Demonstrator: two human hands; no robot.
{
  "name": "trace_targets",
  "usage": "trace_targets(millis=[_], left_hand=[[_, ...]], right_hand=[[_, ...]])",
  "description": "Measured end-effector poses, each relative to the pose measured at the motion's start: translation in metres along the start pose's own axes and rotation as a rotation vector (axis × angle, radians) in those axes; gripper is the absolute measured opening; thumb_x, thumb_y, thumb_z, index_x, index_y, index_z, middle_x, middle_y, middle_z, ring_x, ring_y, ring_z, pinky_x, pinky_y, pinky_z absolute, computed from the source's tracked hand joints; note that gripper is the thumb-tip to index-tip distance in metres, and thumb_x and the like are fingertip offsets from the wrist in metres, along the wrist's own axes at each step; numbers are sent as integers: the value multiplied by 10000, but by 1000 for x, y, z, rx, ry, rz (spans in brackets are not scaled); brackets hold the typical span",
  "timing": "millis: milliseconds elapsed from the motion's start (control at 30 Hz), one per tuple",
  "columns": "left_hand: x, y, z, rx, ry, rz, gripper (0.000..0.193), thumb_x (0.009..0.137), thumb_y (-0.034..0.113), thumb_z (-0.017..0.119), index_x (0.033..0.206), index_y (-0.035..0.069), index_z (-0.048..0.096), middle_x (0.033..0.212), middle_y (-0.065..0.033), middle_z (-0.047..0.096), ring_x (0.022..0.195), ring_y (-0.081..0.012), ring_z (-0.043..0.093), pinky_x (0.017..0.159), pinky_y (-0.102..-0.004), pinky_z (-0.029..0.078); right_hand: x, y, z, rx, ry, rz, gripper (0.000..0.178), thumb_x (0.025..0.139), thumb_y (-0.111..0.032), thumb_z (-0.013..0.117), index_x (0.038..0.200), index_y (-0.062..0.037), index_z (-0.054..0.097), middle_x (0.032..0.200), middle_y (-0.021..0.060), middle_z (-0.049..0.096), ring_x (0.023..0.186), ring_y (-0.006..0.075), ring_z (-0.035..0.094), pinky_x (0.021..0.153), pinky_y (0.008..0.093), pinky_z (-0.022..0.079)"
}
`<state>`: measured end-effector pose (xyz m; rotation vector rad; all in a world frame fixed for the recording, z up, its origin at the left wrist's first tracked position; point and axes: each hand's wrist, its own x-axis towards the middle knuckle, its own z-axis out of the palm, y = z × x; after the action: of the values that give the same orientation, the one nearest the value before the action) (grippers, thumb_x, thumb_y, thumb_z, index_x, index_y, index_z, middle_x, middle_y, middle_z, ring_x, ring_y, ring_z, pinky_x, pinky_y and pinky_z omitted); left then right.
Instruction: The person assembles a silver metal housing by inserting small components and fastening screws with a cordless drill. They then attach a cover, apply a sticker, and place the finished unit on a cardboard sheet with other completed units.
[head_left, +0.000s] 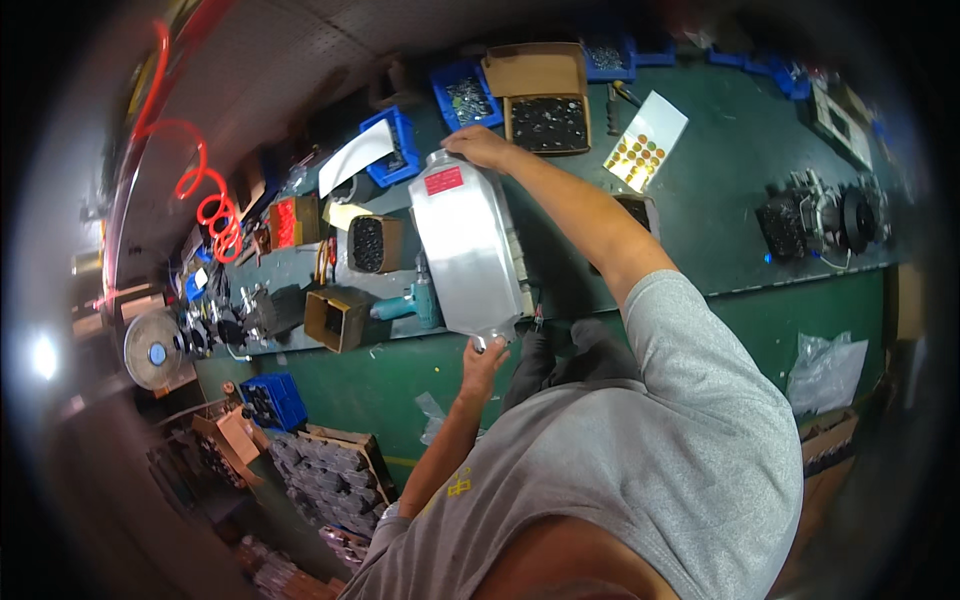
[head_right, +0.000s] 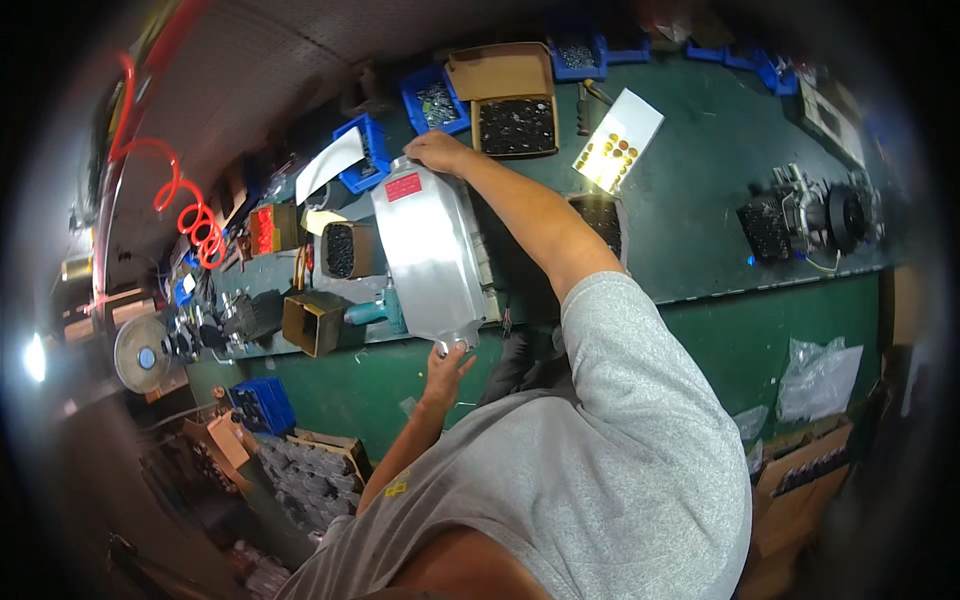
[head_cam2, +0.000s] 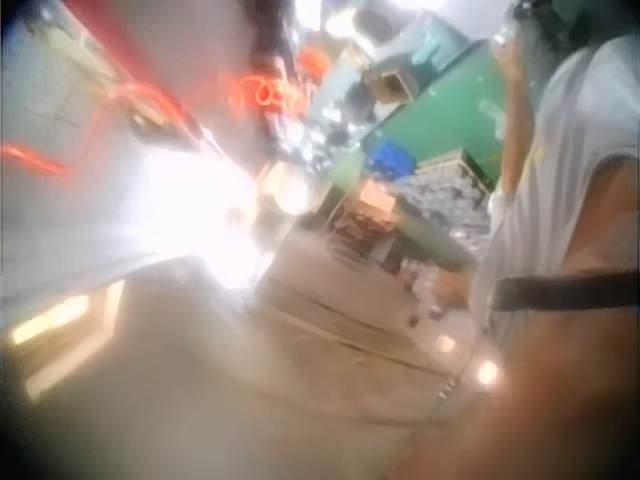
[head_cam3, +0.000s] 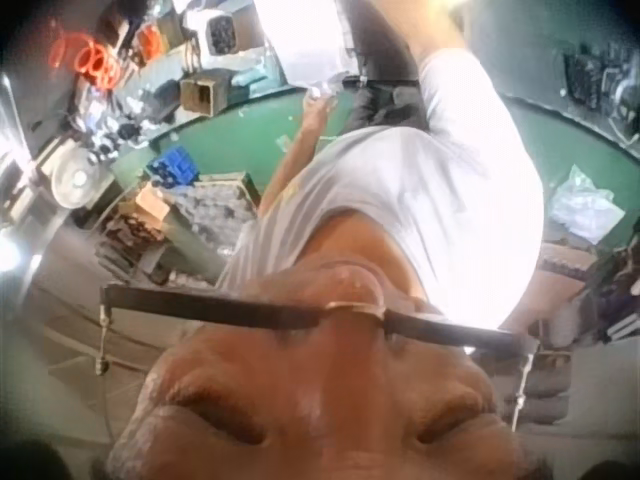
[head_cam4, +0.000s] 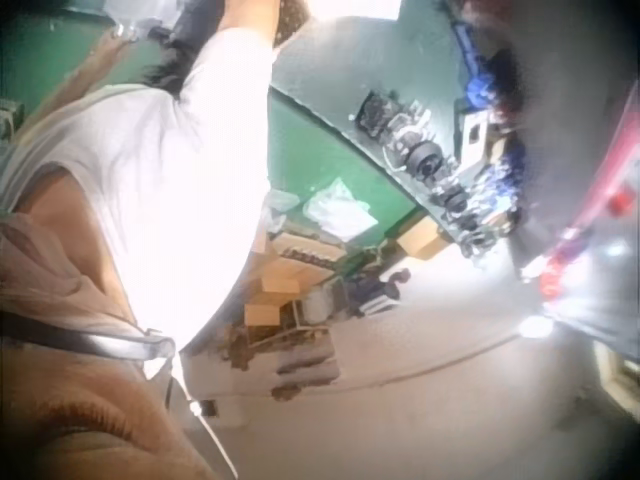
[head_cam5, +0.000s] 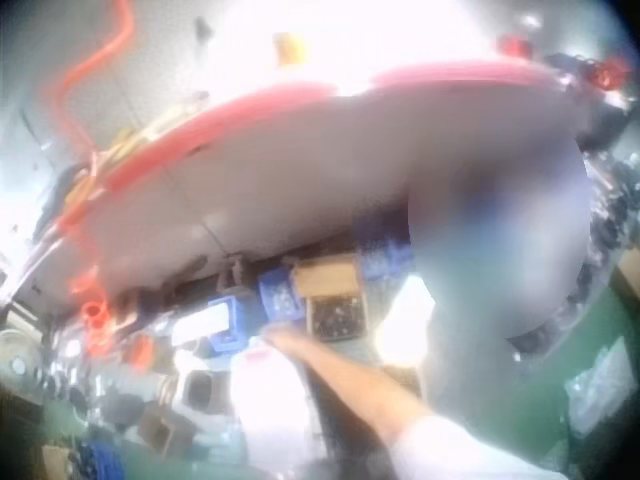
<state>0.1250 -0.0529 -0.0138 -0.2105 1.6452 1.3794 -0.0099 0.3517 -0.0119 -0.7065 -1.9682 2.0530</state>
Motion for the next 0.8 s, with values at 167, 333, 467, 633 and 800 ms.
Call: trace_targets(millis=[167,333,467,633,800], left_hand=[[-9,7,-4,-44,-82,71,560,900,248,771,1343,45,497,1218,-83,617,1088,-204,625,924,-406,544],[-14,-5,-24,-401,-322,-48,579,939,433,654,1339,36,517,1222,-123,638,1091,-261,633,974,-428,519],[-6,-12,-13,-715,-607,-242,833,922,752,423,1357,51,535,1203,-151,641,1115,-283,604,1007,-430,478],[1,-15,8,-558,-544,-284,1024,788,917,376,1471,158,453,1302,-103,609,1161,-242,566,918,-422,491],[15,-29,-9,-512,-625,-304,985,815,849,507,1481,128,431,1344,-133,607,1139,-263,603,986,-435,507]], right_hand=[[9,-19,14,-296,-33,-22,262,894,-196,680,1090,-51,776,1039,132,758,947,218,706,884,323,539],[10,-59,21,-543,-66,-62,323,867,-273,683,1025,-8,775,922,164,761,826,258,728,809,364,562],[26,-81,40,-842,-98,137,438,909,-434,608,1104,-71,756,1201,172,711,1176,378,638,1120,559,375],[-1,-80,49,-897,3,176,556,881,-504,634,1173,-38,722,1219,203,687,1180,343,633,1057,539,420],[-47,-45,5,-527,418,-303,393,877,-334,693,1087,-4,735,981,192,747,944,321,722,899,463,534]])
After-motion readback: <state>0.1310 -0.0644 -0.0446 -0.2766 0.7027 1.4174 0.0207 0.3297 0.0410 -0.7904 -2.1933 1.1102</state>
